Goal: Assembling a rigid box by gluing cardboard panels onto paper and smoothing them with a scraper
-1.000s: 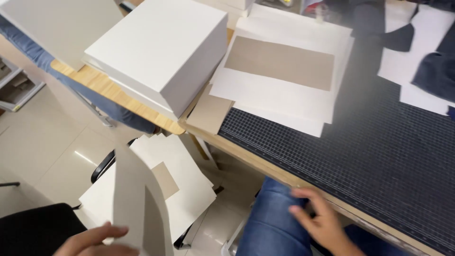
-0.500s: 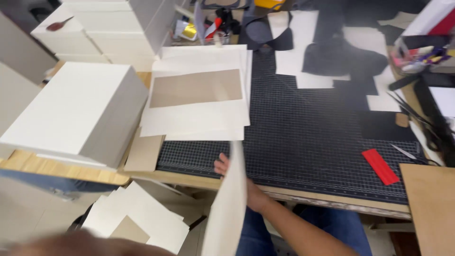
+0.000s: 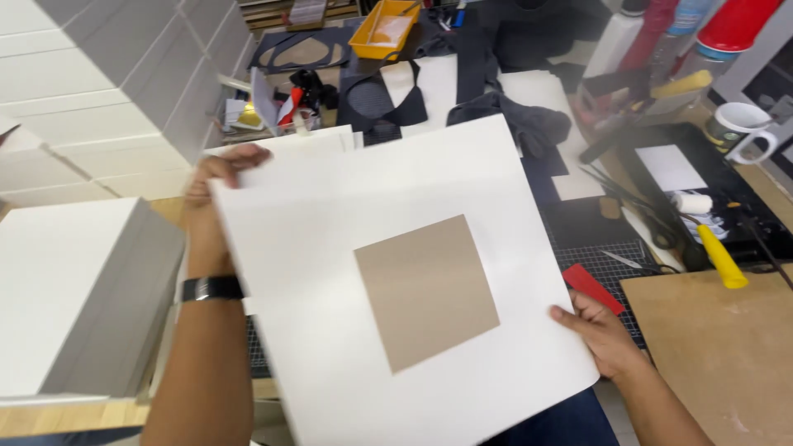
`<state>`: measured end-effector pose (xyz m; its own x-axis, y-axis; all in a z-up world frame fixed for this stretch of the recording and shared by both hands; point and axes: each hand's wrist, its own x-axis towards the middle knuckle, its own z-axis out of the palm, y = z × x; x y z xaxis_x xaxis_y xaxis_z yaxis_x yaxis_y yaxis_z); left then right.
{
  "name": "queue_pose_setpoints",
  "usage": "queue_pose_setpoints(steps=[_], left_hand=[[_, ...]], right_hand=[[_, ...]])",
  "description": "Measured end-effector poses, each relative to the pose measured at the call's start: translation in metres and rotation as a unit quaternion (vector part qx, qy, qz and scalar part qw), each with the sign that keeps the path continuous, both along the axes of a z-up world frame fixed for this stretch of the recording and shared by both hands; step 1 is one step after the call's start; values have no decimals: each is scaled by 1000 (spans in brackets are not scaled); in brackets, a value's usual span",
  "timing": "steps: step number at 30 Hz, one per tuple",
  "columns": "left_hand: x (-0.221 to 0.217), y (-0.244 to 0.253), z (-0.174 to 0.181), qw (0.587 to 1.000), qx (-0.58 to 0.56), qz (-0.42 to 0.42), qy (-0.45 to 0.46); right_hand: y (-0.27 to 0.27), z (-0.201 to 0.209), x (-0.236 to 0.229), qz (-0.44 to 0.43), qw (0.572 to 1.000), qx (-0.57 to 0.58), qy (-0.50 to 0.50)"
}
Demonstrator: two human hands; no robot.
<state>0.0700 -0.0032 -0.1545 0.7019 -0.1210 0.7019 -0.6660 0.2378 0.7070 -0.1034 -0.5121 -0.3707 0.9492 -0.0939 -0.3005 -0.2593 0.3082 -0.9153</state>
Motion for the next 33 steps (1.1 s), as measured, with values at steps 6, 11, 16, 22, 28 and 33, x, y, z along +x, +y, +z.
queue_pose_setpoints(steps=[6, 11, 16, 22, 28, 33], left_hand=[[17, -18, -67, 902, 51, 215, 371], [-17, 77, -169, 770, 359, 375, 372], [-99, 142, -237, 623, 441, 480, 433], [-126, 156, -219, 588, 454, 473, 474], [-122, 167, -204, 529, 463, 455, 546], [-127, 155, -161, 505, 466, 435, 582]], right_hand=[[-1, 23, 24, -60, 976, -114, 175], [-10, -13, 45, -70, 966, -206, 138], [-26, -29, 37, -76, 944, -298, 119], [-25, -7, 10, -49, 899, -419, 118], [-66, -46, 3, -86, 590, -799, -79], [-89, -76, 12, -35, 491, -861, -132]])
